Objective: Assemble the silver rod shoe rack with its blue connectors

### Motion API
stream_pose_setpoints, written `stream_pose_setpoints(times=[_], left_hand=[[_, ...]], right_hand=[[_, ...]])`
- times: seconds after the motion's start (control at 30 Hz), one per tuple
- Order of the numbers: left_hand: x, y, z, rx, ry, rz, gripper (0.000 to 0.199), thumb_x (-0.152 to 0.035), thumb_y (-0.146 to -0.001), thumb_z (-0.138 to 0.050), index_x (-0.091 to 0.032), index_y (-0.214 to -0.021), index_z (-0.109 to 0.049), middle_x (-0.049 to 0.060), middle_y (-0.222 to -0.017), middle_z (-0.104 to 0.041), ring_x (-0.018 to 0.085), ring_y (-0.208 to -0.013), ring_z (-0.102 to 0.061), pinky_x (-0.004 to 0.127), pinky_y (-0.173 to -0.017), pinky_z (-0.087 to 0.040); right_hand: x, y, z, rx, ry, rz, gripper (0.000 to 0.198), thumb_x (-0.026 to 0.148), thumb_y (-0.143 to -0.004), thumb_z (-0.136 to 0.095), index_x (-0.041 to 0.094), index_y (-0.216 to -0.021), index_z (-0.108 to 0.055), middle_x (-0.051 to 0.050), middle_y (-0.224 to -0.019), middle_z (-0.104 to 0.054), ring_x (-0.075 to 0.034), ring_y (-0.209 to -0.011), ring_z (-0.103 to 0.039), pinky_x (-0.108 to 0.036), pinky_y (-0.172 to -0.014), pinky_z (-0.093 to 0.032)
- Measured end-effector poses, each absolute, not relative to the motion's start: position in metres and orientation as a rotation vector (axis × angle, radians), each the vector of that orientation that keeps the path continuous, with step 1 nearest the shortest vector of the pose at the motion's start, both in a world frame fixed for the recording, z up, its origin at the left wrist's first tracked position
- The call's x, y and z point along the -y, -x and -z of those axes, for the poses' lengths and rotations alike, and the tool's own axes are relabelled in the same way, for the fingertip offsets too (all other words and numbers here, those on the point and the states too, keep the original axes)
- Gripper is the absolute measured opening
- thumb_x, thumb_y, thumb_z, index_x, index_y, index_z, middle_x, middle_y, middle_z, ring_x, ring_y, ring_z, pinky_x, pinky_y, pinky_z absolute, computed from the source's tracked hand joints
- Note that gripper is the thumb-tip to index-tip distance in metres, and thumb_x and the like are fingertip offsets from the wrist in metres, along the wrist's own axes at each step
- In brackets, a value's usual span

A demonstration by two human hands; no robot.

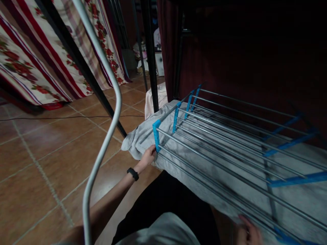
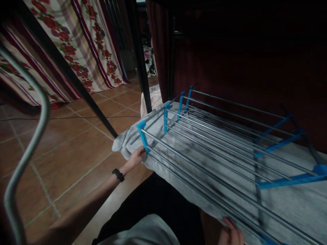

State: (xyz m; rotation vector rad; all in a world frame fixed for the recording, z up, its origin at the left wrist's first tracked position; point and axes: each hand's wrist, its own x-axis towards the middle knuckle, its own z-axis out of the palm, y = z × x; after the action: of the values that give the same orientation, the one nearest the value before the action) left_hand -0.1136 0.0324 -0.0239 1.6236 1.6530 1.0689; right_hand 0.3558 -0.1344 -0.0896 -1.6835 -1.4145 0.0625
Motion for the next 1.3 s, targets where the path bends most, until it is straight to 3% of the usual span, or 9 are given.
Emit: stream_pose_setpoints(times=[0.1, 0.17, 0.3, 0.43, 0.57, 0.67, 0.83, 1.03, 1.3], left_hand=[[-0.034, 0.120, 0.029, -1.615, -1.654, -1.001, 0.027, -0.013, -0.070, -0.054, -0.018, -0.096, -0.060, 0.003, -0.093, -0.062, 0.020, -0.092, -0.059, 0.038, -0.091, -0.052], [-0.037, 0.125, 0.028, -1.592, -1.680, -0.962, 0.029, -0.012, -0.067, -0.057, -0.019, -0.095, -0.060, 0.002, -0.094, -0.061, 0.019, -0.090, -0.057, 0.036, -0.087, -0.052], [-0.044, 0.131, 0.021, -1.560, -1.728, -0.886, 0.027, -0.011, -0.063, -0.059, -0.019, -0.088, -0.061, 0.000, -0.089, -0.057, 0.016, -0.083, -0.054, 0.032, -0.080, -0.050], [-0.047, 0.130, 0.015, -1.550, -1.745, -0.848, 0.024, -0.012, -0.064, -0.062, -0.019, -0.086, -0.063, 0.000, -0.091, -0.058, 0.016, -0.083, -0.054, 0.032, -0.079, -0.049], [-0.046, 0.126, 0.015, -1.569, -1.735, -0.842, 0.021, -0.013, -0.066, -0.062, -0.018, -0.086, -0.067, 0.000, -0.089, -0.059, 0.017, -0.082, -0.054, 0.033, -0.078, -0.050], [-0.045, 0.124, 0.016, -1.588, -1.722, -0.842, 0.023, -0.013, -0.066, -0.062, -0.019, -0.087, -0.068, 0.000, -0.087, -0.059, 0.017, -0.082, -0.054, 0.032, -0.078, -0.051], [-0.045, 0.123, 0.020, -1.603, -1.700, -0.840, 0.020, -0.012, -0.067, -0.064, -0.018, -0.086, -0.068, 0.001, -0.087, -0.059, 0.017, -0.082, -0.055, 0.032, -0.077, -0.052], [-0.049, 0.121, 0.021, -1.530, -1.711, -0.801, 0.013, -0.011, -0.069, -0.064, -0.016, -0.081, -0.067, 0.002, -0.089, -0.061, 0.016, -0.080, -0.055, 0.030, -0.074, -0.051], [-0.053, 0.119, 0.023, -1.436, -1.736, -0.741, 0.021, -0.005, -0.066, -0.061, -0.016, -0.083, -0.068, 0.001, -0.089, -0.061, 0.015, -0.080, -0.055, 0.029, -0.074, -0.051]], right_hand=[[0.108, -0.312, 0.084, 1.728, 1.535, -0.132, 0.038, 0.037, -0.090, -0.045, 0.031, -0.123, -0.064, -0.013, -0.116, -0.068, -0.035, -0.106, -0.066, -0.056, -0.091, -0.055], [0.081, -0.275, 0.071, 1.916, 1.438, -0.134, 0.038, 0.030, -0.096, -0.042, 0.024, -0.128, -0.060, -0.014, -0.123, -0.067, -0.030, -0.113, -0.064, -0.050, -0.097, -0.053], [0.024, -0.199, 0.048, 2.274, 1.342, -0.128, 0.037, 0.026, -0.100, -0.037, 0.020, -0.131, -0.057, -0.013, -0.119, -0.070, -0.025, -0.106, -0.067, -0.039, -0.093, -0.053], [-0.008, -0.156, 0.046, 2.386, 1.405, -0.128, 0.031, 0.024, -0.099, -0.042, 0.018, -0.120, -0.065, -0.015, -0.112, -0.072, -0.025, -0.098, -0.069, -0.035, -0.086, -0.053], [-0.011, -0.157, 0.055, 2.362, 1.371, -0.130, 0.030, 0.025, -0.099, -0.042, 0.017, -0.114, -0.067, -0.017, -0.116, -0.070, -0.027, -0.106, -0.066, -0.038, -0.092, -0.051], [-0.007, -0.164, 0.055, 2.351, 1.357, -0.116, 0.032, 0.029, -0.101, -0.039, 0.018, -0.116, -0.065, -0.015, -0.116, -0.070, -0.025, -0.102, -0.067, -0.036, -0.088, -0.052], [-0.008, -0.168, 0.047, 2.405, 1.307, -0.020, 0.036, 0.033, -0.103, -0.034, 0.021, -0.098, -0.068, -0.012, -0.103, -0.071, -0.024, -0.092, -0.066, -0.035, -0.081, -0.053], [-0.001, -0.174, 0.052, 2.435, 1.354, -0.070, 0.036, 0.034, -0.104, -0.033, 0.020, -0.115, -0.064, -0.012, -0.112, -0.071, -0.023, -0.097, -0.068, -0.034, -0.084, -0.052], [0.002, -0.180, 0.043, 2.478, 1.295, 0.044, 0.030, 0.027, -0.104, -0.037, 0.019, -0.111, -0.064, -0.012, -0.110, -0.071, -0.022, -0.098, -0.068, -0.032, -0.084, -0.052]])
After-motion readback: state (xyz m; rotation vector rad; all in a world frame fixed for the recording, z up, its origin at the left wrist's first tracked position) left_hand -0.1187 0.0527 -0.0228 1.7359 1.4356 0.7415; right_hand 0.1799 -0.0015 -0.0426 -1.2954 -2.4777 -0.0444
